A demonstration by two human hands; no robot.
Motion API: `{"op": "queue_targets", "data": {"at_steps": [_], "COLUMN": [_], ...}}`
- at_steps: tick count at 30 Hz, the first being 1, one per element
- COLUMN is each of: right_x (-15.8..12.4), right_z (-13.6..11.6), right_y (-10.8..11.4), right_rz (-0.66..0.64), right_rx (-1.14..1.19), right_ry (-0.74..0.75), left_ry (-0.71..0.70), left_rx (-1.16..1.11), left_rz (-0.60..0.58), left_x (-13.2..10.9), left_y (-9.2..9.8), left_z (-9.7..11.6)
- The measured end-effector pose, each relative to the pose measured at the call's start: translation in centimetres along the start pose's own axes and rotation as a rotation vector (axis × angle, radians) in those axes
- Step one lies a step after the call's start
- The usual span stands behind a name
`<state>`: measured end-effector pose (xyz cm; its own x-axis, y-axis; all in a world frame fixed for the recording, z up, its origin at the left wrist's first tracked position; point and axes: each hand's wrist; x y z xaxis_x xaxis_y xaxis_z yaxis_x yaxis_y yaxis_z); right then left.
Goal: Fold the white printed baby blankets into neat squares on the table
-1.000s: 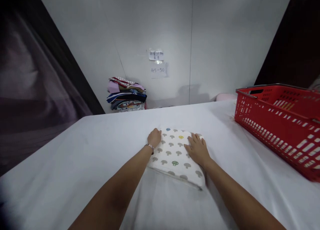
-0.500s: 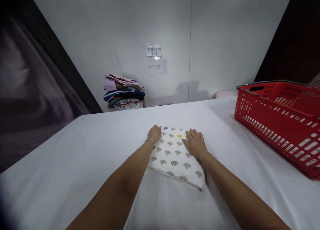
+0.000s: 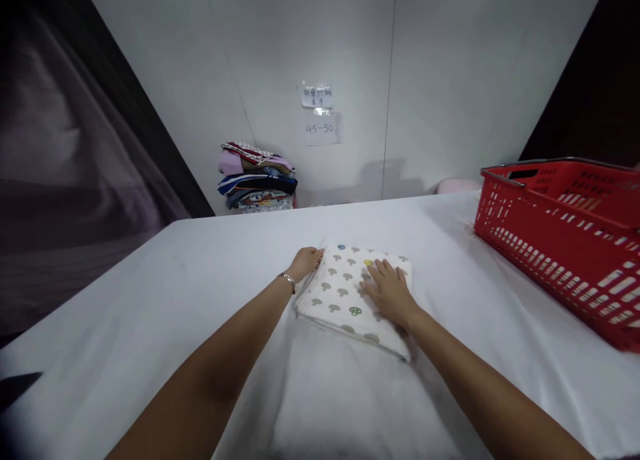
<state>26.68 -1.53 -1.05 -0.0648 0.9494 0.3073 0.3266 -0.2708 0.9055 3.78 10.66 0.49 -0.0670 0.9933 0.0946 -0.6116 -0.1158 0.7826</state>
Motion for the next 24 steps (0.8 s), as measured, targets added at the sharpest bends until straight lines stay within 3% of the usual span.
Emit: {"op": "queue_targets", "data": {"at_steps": [6,17,24], "right_x": [-2.5,-4.0,-4.9], "right_z": [-2.2,-3.2,-4.7], "right_y": [0.8,0.6,0.4], "right_rz": [-0.063,-0.043,-0.069], "right_rx": [0.041,0.028,0.052], "right_ry": [-0.008,0.093,0.199], "left_ry": [-0.01,0.024,0.031], "left_rx": [0.017,-0.074,-0.049], "left_rz": [-0.021,-0.036,0.006], "left_x": [-2.5,-2.8,-5.8], "left_y": [0.6,1.2,2.2], "left_z": [-0.3,-2.6,-2.5]}}
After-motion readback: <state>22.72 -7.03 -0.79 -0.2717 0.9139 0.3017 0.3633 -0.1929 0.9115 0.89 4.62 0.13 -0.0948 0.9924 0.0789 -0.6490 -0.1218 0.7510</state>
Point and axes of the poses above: each hand's wrist, its own x-axis towards the middle knuckle, its own y-axis out of the back of the hand, z = x × y, and after that the axes turned 13 degrees about z, right-handed
